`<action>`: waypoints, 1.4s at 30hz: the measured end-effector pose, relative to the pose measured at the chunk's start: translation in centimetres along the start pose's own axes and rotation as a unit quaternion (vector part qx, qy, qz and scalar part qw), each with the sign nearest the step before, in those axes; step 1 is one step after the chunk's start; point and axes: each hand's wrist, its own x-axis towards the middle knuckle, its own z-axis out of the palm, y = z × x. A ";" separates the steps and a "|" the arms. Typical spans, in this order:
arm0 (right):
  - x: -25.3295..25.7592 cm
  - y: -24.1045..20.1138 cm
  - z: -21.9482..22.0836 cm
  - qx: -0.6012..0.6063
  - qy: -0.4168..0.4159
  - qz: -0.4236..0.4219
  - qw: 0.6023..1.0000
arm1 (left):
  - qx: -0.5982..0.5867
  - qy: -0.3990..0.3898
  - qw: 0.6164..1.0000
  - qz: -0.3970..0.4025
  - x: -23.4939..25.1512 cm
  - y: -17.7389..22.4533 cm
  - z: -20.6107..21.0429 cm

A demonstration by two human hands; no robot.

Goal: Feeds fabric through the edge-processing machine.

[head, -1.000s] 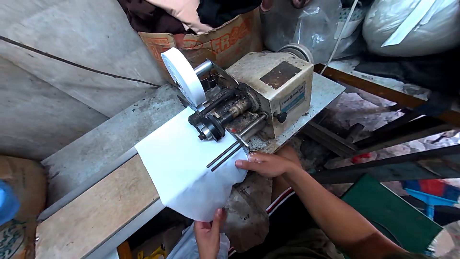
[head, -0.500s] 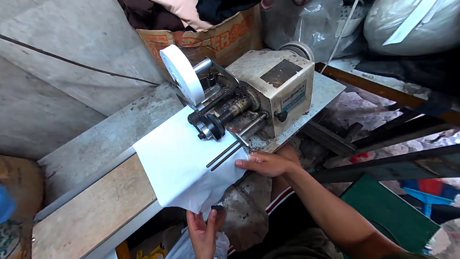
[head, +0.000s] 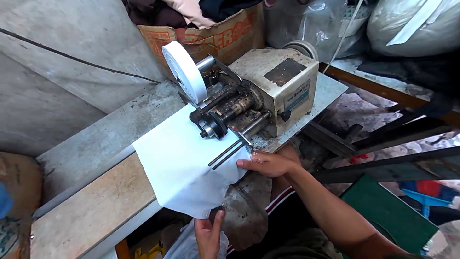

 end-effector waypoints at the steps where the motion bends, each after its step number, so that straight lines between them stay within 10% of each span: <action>1: 0.0 -0.1 0.0 -0.003 0.001 0.003 1.000 | 0.002 0.006 1.000 -0.007 0.0 0.1 0.1; 42: -0.1 0.0 0.1 0.002 0.008 0.013 1.000 | 0.024 -0.017 1.000 0.000 0.2 -0.1 -0.2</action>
